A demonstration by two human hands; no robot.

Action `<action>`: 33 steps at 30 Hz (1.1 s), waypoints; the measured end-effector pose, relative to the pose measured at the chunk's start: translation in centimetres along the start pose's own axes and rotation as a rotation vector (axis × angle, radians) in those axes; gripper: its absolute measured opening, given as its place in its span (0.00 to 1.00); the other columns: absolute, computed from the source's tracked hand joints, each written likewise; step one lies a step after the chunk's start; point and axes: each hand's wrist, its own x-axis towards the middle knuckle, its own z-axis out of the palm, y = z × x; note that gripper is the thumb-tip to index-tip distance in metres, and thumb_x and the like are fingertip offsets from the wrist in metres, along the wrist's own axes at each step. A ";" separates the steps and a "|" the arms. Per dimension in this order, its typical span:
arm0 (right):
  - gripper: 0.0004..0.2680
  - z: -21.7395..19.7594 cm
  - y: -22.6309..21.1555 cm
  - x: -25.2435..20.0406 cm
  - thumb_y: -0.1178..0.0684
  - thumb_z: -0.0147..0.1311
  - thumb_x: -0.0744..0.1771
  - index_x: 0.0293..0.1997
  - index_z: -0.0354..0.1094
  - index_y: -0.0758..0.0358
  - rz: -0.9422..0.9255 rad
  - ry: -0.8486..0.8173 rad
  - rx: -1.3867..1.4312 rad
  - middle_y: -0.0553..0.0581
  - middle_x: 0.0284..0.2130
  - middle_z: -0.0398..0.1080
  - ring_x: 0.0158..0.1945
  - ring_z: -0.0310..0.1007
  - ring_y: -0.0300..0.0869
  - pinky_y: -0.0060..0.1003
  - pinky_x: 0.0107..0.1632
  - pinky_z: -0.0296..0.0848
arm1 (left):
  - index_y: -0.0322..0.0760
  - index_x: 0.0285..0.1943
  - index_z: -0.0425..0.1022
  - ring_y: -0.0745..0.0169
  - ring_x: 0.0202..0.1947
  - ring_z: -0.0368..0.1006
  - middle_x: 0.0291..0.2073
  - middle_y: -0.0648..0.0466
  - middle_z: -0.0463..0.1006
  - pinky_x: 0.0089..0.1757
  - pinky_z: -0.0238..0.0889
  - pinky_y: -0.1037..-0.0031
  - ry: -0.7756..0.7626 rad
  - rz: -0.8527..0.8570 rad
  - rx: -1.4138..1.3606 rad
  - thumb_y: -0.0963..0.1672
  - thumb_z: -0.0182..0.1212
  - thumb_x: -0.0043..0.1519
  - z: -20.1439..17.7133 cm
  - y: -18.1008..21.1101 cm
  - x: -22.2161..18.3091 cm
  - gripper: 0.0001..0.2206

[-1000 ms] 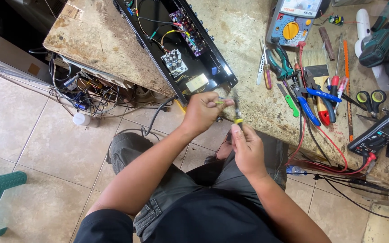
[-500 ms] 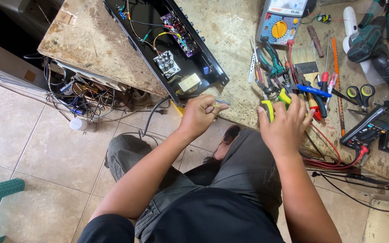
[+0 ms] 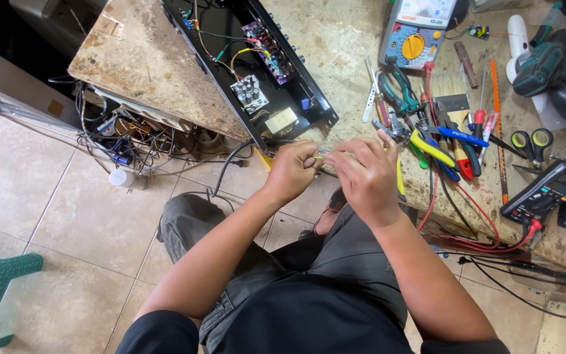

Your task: Repairing an electronic device by stripping wires and preparing them for soldering

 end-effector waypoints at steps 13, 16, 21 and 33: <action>0.02 -0.5 -1.6 -0.5 0.60 0.65 0.67 0.37 0.78 0.65 0.481 -0.117 0.439 0.58 0.26 0.74 0.30 0.77 0.49 0.37 0.29 0.71 | 0.46 0.56 0.71 0.57 0.38 0.79 0.42 0.58 0.75 0.37 0.73 0.70 -0.126 0.432 0.756 0.41 0.49 0.66 -3.5 3.3 -1.2 0.12; 0.03 0.2 -2.2 -1.5 0.62 0.59 0.67 0.34 0.75 0.67 1.052 -0.080 0.935 0.56 0.20 0.70 0.22 0.75 0.40 0.25 0.19 0.63 | 0.45 0.55 0.73 0.60 0.45 0.79 0.44 0.59 0.78 0.41 0.73 0.73 -0.091 0.468 0.688 0.40 0.48 0.67 -3.1 2.8 -1.2 0.11; 0.04 0.9 -1.2 -2.7 0.57 0.58 0.67 0.33 0.70 0.64 1.549 -0.138 1.285 0.54 0.20 0.65 0.19 0.72 0.44 0.27 0.13 0.62 | 0.45 0.55 0.75 0.62 0.47 0.78 0.46 0.58 0.78 0.44 0.71 0.76 -0.034 0.535 0.689 0.41 0.47 0.70 -2.7 1.8 -1.4 0.11; 0.07 -1.6 -2.3 -3.1 0.57 0.59 0.69 0.49 0.77 0.66 0.373 -0.074 0.134 0.62 0.36 0.77 0.31 0.79 0.47 0.36 0.29 0.78 | 0.52 0.54 0.76 0.68 0.41 0.79 0.42 0.64 0.79 0.41 0.72 0.78 0.010 0.523 0.802 0.42 0.51 0.68 -2.1 2.0 -1.0 0.11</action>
